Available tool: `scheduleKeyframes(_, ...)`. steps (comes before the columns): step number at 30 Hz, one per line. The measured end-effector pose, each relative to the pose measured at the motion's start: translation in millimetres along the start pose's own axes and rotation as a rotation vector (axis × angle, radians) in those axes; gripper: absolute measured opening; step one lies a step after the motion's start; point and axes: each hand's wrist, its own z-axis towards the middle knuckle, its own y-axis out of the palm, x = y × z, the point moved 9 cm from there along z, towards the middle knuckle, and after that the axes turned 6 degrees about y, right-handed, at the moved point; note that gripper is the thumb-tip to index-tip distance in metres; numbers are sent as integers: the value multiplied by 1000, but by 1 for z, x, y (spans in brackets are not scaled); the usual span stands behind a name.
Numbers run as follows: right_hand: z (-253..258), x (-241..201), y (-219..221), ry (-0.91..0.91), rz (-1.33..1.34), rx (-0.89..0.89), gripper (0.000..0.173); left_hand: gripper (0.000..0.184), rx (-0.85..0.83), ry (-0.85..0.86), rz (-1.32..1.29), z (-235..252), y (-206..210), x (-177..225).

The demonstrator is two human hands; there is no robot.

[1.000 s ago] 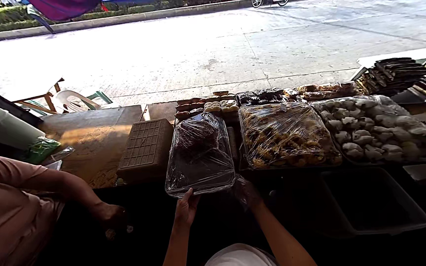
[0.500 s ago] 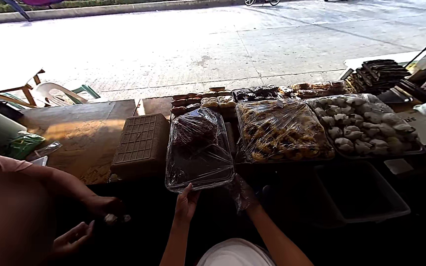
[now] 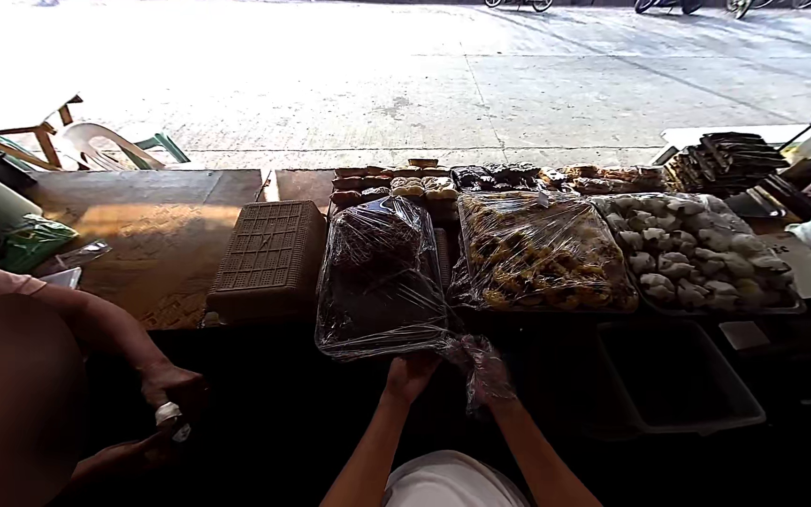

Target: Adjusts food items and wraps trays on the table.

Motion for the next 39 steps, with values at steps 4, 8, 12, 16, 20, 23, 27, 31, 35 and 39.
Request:
scheduleKeyframes(4, -8, -3, -6, 14, -27, 2, 10, 60, -16, 36, -104, 5, 3, -5)
scheduleKeyframes(8, -6, -5, -7, 30, 2, 2, 10, 51, -62, -11, -54, 2, 5, -15)
scheduleKeyframes(12, 3, -11, -8, 17, 5, 5, 12, 33, -117, -55, 79, -6, 21, -29)
scheduleKeyframes(16, 11, -15, -14, 14, -96, -5, 16, 34, -110, -66, 101, -13, 29, -31)
scheduleKeyframes(20, 6, -14, -17, 44, -113, -10, 11, 31, -17, -99, 187, -24, 24, -34)
scheduleKeyframes(23, 6, -11, -20, 51, -93, -32, 10, 34, 53, -100, 294, -23, 21, -35)
scheduleKeyframes(27, 5, -11, -26, 54, -96, 18, 7, 27, 115, -24, 398, -23, 20, -28)
scheduleKeyframes(31, 12, -5, -25, 103, -169, -34, 19, 25, 85, 107, 611, -26, 24, -18)
scheduleKeyframes(35, 21, -21, -13, 1, -379, -117, 30, 25, 34, 165, 736, -29, 27, -15)
scheduleKeyframes(39, 24, -45, 16, -142, -458, -231, 24, 20, 10, 168, 761, -28, 25, -18)
